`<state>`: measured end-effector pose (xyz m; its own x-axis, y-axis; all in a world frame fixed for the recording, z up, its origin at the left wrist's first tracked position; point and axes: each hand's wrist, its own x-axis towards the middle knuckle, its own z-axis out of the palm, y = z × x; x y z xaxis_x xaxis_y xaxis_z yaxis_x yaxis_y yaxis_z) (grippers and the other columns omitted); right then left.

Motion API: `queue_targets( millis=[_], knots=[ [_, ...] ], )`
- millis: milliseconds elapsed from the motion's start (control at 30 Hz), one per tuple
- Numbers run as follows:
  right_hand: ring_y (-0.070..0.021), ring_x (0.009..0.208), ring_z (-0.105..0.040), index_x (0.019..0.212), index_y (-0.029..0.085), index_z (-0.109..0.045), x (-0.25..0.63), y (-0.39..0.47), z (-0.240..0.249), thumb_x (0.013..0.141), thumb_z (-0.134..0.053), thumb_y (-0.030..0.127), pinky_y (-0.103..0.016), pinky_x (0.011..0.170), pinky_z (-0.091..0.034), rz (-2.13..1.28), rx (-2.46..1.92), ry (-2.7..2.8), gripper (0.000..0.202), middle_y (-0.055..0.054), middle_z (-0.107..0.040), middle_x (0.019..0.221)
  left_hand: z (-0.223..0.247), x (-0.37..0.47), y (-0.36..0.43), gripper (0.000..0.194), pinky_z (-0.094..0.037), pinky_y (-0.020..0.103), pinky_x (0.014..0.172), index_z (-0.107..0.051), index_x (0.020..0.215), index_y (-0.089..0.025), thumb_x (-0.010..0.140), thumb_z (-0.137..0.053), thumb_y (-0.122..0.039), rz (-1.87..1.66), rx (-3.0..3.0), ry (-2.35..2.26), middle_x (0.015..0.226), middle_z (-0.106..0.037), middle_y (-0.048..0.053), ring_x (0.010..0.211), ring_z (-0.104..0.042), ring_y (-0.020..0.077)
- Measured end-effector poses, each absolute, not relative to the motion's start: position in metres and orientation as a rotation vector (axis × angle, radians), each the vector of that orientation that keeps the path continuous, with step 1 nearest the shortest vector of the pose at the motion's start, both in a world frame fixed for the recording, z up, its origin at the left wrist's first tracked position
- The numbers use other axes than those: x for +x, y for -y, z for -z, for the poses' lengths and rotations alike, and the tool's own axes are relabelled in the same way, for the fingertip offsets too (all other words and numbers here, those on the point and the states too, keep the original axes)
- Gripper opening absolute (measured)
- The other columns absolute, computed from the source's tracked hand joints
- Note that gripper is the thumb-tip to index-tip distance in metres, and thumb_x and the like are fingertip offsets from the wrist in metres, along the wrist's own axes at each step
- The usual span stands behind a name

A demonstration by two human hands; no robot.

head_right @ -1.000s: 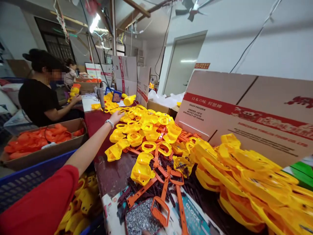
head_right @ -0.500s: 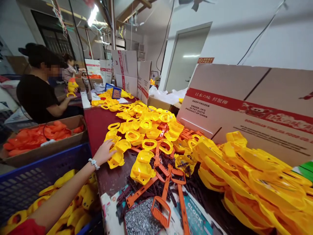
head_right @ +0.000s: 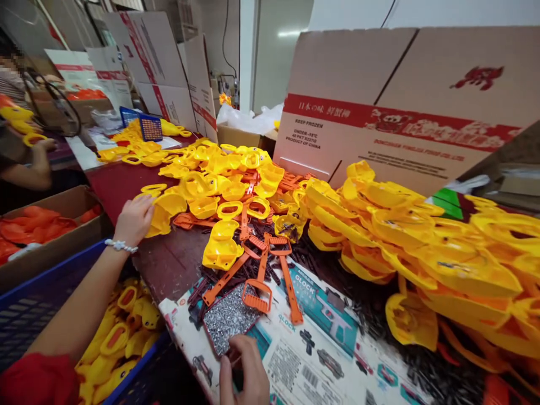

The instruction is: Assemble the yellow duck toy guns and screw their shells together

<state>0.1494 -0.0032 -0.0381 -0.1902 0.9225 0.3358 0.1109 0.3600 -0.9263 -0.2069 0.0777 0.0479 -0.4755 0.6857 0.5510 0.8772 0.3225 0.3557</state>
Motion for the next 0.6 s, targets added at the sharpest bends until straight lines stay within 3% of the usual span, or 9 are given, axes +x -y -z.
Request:
queue_targets(
  millis=[100,200,267,333,400,467,533,600],
  knots=[
    [-0.0152,0.076,-0.056,0.102,0.019,-0.057,0.163,-0.001,0.024,0.098,-0.046,0.036,-0.021,0.065,-0.047,-1.005,-0.957,1.547,0.020,-0.005,-0.055,0.092,-0.056,-0.169,-0.058,0.037,-0.046,0.046,0.095,-0.058,0.117,-0.019,0.092,-0.037,-0.037,1.040,-1.488,2.198,0.109,-0.069,0.005,0.105,-0.063,0.0282],
    [-0.0179,0.083,-0.056,0.117,0.021,-0.050,0.189,-0.006,-0.001,0.098,-0.045,0.047,-0.025,0.066,-0.051,-0.975,-0.868,1.357,0.033,-0.009,-0.052,0.104,-0.056,-0.107,-0.034,0.035,-0.056,0.034,0.081,-0.058,0.120,-0.025,0.092,-0.040,-0.037,1.111,-1.896,2.062,0.109,-0.070,0.000,0.090,-0.069,0.0218],
    [-0.0223,0.095,-0.054,0.126,0.026,-0.043,0.214,-0.010,-0.017,0.089,-0.057,0.058,-0.031,0.070,-0.054,-0.895,-0.825,1.167,0.050,-0.010,-0.047,0.116,-0.048,-0.057,-0.021,0.030,-0.058,0.026,0.073,-0.061,0.116,-0.031,0.090,-0.044,-0.032,1.097,-2.329,1.871,0.103,-0.072,-0.004,0.082,-0.071,0.0172],
    [-0.0221,0.092,-0.056,0.129,0.027,-0.041,0.243,-0.014,-0.027,0.084,-0.067,0.052,-0.030,0.068,-0.054,-0.790,-0.990,1.070,0.058,-0.012,-0.046,0.120,-0.033,-0.006,-0.010,0.032,-0.058,0.025,0.069,-0.062,0.113,-0.024,0.089,-0.042,-0.018,1.053,-2.809,1.601,0.097,-0.074,0.002,0.078,-0.072,0.0170],
    [-0.0139,0.063,-0.055,0.119,0.018,-0.053,0.274,-0.016,-0.030,0.083,-0.070,0.041,-0.021,0.050,-0.048,-0.748,-1.262,1.084,0.045,-0.013,-0.054,0.105,-0.016,0.037,-0.001,0.036,-0.059,0.027,0.067,-0.059,0.118,-0.018,0.088,-0.038,-0.015,1.046,-3.052,1.569,0.093,-0.074,0.007,0.075,-0.072,0.0181],
    [-0.0093,0.044,-0.044,0.105,0.010,-0.062,0.303,-0.016,-0.028,0.078,-0.073,0.036,-0.016,0.037,-0.034,-0.797,-1.405,1.022,0.039,-0.008,-0.055,0.073,-0.004,0.063,0.002,0.038,-0.058,0.029,0.076,-0.055,0.124,-0.016,0.089,-0.039,-0.018,1.105,-3.222,1.637,0.106,-0.071,0.010,0.087,-0.071,0.0198],
    [-0.0089,0.041,-0.041,0.100,0.009,-0.064,0.326,-0.016,-0.026,0.072,-0.076,0.033,-0.015,0.036,-0.031,-0.788,-1.388,0.887,0.039,-0.002,-0.048,0.058,0.001,0.069,0.001,0.039,-0.056,0.030,0.083,-0.052,0.127,-0.019,0.090,-0.045,-0.030,1.239,-3.323,1.782,0.115,-0.067,0.010,0.097,-0.068,0.0212],
    [-0.0074,0.042,-0.041,0.097,0.014,-0.063,0.340,-0.015,-0.023,0.067,-0.077,0.031,-0.014,0.039,-0.035,-0.678,-1.318,0.774,0.038,0.001,-0.048,0.058,0.000,0.062,-0.004,0.047,-0.055,0.029,0.082,-0.046,0.131,-0.023,0.090,-0.048,-0.044,1.427,-3.397,1.925,0.115,-0.067,0.009,0.096,-0.067,0.0204]
  ],
)
